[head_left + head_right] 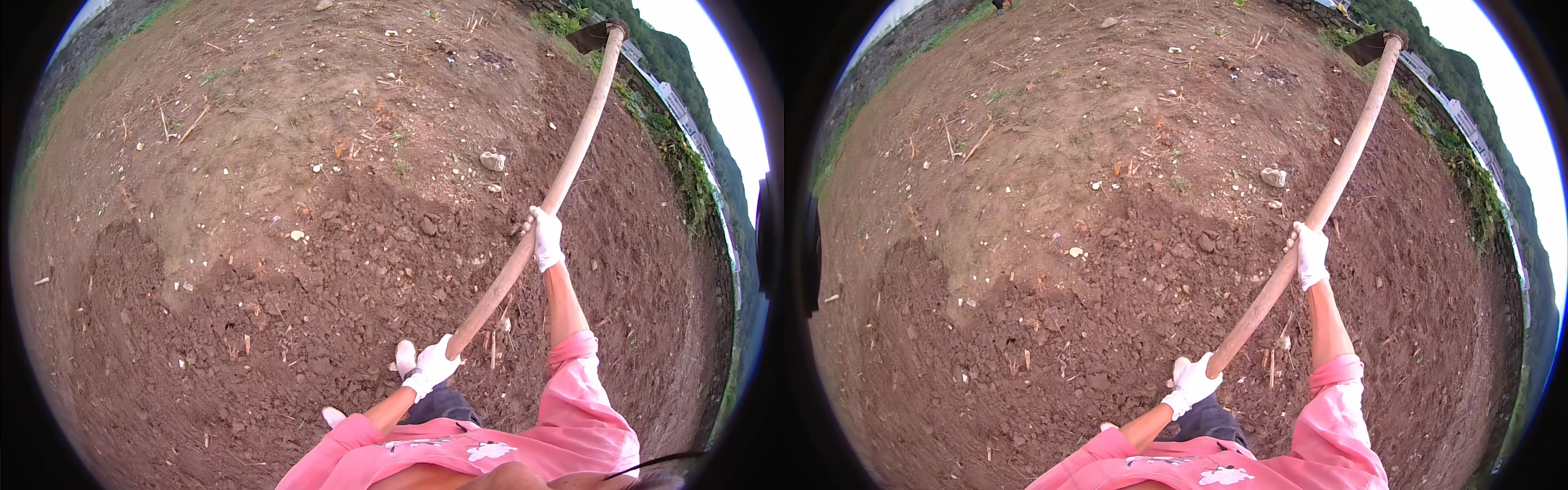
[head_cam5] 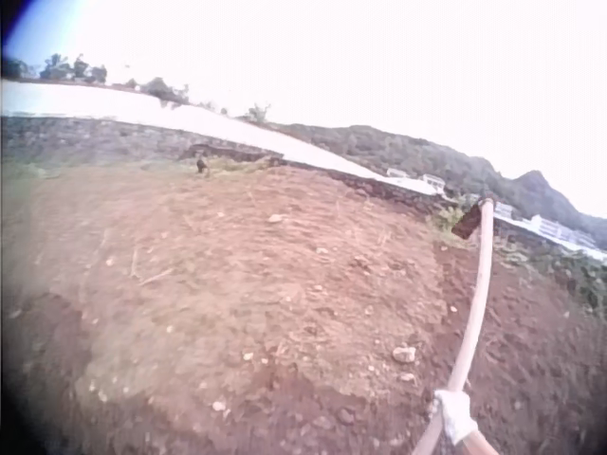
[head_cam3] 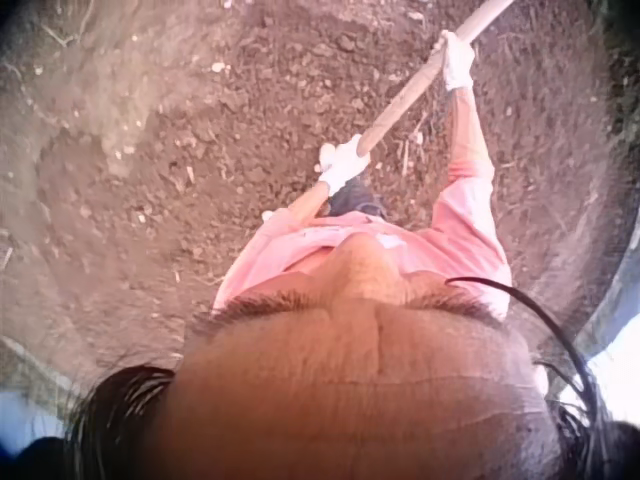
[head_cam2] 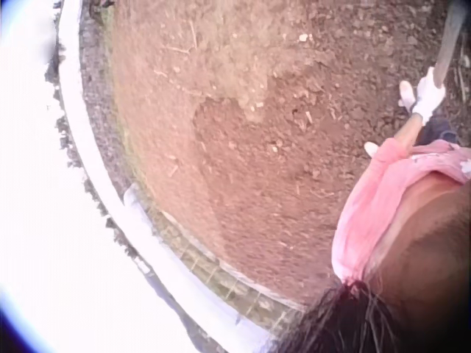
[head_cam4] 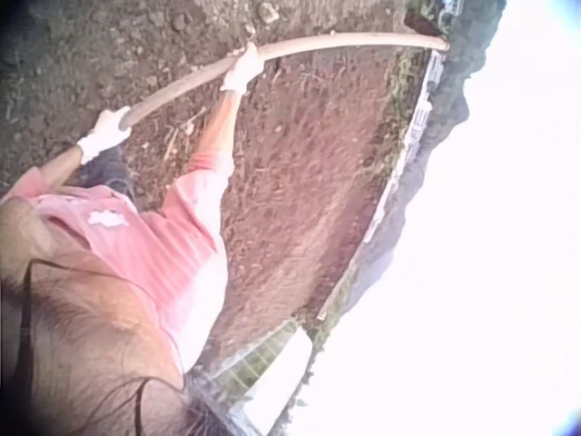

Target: The person uses a hoe to break up and level soil in a garden plot. They repeatedly swing the tool to loosen clumps and smooth the surface while walking across the area.

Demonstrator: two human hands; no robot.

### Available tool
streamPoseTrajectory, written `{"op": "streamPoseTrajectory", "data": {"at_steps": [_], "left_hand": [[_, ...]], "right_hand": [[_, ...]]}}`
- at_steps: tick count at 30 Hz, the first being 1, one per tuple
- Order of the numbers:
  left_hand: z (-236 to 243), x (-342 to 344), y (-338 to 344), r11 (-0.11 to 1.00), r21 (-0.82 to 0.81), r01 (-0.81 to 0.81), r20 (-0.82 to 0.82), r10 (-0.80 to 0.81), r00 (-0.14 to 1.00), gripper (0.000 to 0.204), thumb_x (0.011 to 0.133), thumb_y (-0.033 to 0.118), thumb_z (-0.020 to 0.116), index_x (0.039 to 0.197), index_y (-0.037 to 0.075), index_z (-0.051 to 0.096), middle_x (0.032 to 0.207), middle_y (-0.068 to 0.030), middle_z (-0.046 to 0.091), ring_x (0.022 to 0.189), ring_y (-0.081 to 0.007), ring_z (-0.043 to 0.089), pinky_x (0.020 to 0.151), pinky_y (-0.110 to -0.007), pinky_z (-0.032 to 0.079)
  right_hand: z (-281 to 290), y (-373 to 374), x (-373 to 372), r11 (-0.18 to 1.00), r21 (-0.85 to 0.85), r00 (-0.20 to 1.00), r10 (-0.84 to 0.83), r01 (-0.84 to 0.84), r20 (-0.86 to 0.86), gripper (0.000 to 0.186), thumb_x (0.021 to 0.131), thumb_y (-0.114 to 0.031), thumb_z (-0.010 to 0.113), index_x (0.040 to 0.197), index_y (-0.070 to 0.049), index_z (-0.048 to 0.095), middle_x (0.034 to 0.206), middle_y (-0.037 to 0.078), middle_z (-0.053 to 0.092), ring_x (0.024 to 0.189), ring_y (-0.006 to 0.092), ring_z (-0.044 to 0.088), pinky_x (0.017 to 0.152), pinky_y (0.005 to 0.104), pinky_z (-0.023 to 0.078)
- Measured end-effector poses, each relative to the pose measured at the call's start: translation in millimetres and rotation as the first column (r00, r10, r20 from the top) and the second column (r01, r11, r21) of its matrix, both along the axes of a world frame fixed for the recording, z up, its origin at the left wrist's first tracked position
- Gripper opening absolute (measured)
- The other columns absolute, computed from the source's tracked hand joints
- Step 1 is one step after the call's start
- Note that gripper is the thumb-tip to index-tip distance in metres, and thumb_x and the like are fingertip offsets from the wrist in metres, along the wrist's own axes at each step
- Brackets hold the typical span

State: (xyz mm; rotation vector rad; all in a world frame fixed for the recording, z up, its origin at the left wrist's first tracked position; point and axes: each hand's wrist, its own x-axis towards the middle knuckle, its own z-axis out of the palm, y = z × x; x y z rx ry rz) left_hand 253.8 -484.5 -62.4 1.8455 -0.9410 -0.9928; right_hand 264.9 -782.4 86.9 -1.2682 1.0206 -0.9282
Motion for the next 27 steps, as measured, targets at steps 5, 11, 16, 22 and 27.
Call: {"op": "streamPoseTrajectory", "data": {"at_steps": [5,11,16,22,27], "left_hand": [[-1,25,-61,0.996,0.039,-0.075,-0.017,0.076,0.997,0.041,0.069,0.029,0.062,0.102,0.008,0.048,0.083,-0.0186,0.060,0.078,-0.0362,0.058,0.067,-0.042,0.046],[-38,-48,35,0.940,0.338,-0.057,-0.501,0.231,0.834,0.037,0.069,0.026,0.064,0.095,0.003,0.051,0.065,-0.0089,0.058,0.055,-0.0209,0.058,0.054,-0.034,0.046],[-21,-53,31,0.929,0.357,-0.100,-0.532,0.289,0.796,0.032,0.071,0.022,0.065,0.093,0.004,0.050,0.060,-0.0058,0.056,0.047,-0.0127,0.055,0.046,-0.028,0.044],[-97,-96,133,0.841,0.541,0.001,-0.297,0.190,0.936,0.046,0.067,0.040,0.059,0.101,0.012,0.049,0.088,-0.0193,0.061,0.086,-0.0349,0.058,0.074,-0.040,0.046],[-60,-95,156,0.858,0.514,-0.007,-0.273,0.171,0.947,0.041,0.068,0.036,0.056,0.104,0.018,0.047,0.085,-0.0183,0.061,0.083,-0.0356,0.059,0.072,-0.044,0.045]], "right_hand": [[-46,-86,49,0.999,0.043,0.999,0.010,-0.008,-0.035,0.011,0.076,-0.012,0.057,0.069,-0.006,0.050,0.054,0.000,0.048,0.042,0.0102,0.045,0.039,0.0259,0.040],[-281,11,21,0.863,0.504,0.865,0.281,-0.038,-0.416,0.011,0.071,-0.008,0.058,0.073,0.002,0.053,0.054,0.008,0.051,0.043,0.0184,0.052,0.042,0.0318,0.047],[-314,-6,13,0.707,0.701,0.899,0.363,-0.094,-0.245,0.011,0.072,-0.009,0.060,0.070,-0.002,0.053,0.054,0.006,0.051,0.045,0.0174,0.051,0.043,0.0305,0.046],[-354,108,-37,0.780,0.624,0.889,0.252,0.047,-0.383,0.008,0.070,-0.006,0.056,0.068,0.000,0.052,0.053,0.009,0.051,0.042,0.0196,0.051,0.040,0.0319,0.045],[-284,132,-39,0.827,0.562,0.919,0.200,0.028,-0.340,0.007,0.071,-0.008,0.055,0.072,-0.001,0.051,0.055,0.006,0.050,0.041,0.0179,0.049,0.039,0.0313,0.044]]}}
